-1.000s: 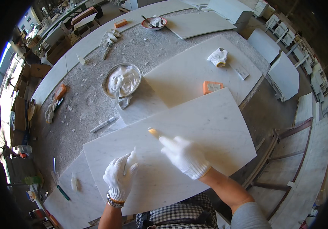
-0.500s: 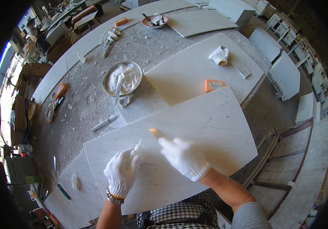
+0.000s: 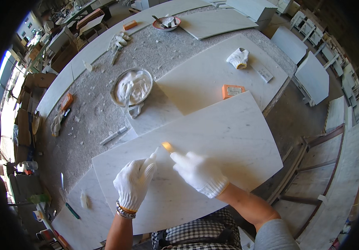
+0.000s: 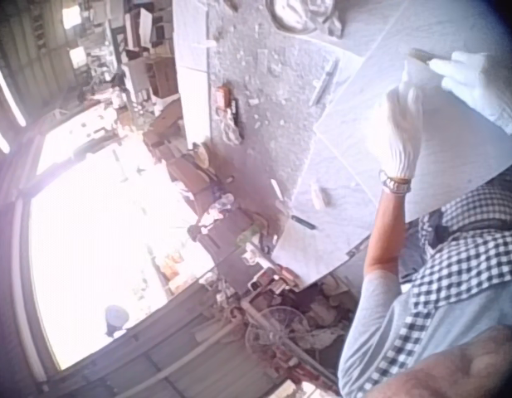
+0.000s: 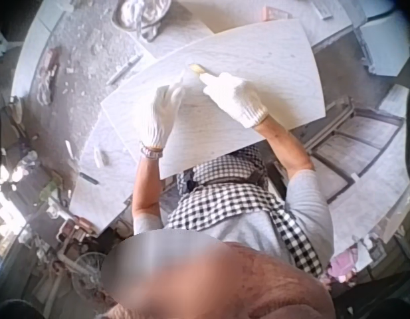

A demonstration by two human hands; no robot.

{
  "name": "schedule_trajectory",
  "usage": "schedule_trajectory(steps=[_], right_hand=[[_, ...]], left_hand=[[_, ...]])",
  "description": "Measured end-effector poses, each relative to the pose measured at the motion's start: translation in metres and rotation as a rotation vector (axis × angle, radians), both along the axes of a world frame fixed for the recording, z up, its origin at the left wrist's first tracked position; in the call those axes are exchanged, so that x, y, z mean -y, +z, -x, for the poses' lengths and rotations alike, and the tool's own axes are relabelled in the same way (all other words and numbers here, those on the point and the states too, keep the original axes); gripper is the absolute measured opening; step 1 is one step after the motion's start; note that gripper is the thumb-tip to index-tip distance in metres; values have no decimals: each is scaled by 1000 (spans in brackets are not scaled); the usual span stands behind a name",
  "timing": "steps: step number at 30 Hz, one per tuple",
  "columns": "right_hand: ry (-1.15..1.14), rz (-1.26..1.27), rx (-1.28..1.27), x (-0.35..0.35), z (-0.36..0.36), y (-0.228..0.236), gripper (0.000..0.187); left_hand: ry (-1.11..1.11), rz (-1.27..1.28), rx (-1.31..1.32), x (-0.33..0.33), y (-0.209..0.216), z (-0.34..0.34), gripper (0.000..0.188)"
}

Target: The person scrapes a white rectangular panel with a metal scraper, then lifts and places it on a stack. The person repeats the scraping process on another panel. The person wears gloves and works at a table in a workshop.

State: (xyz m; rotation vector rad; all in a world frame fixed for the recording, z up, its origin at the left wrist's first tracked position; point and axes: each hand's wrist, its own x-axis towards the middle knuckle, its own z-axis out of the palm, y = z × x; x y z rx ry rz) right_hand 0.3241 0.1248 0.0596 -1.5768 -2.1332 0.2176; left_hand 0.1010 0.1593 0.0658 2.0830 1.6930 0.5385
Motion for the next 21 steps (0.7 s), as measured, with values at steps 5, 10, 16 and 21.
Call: schedule_trajectory(steps=[5,10,16,21], right_hand=[[-41,-178,-89,5,-24,-7,25],[-113,-222,-205,7,-35,-20,29],[-149,-219,-218,11,-34,-25,29],[-149,-269,-233,9,-33,-26,29]], left_hand=[[-12,0,-12,-9,0,-4,30],[-23,-31,-69,-19,-1,-9,30],[-24,4,-107,-25,-2,-13,31],[-29,43,-123,-28,-2,-14,34]])
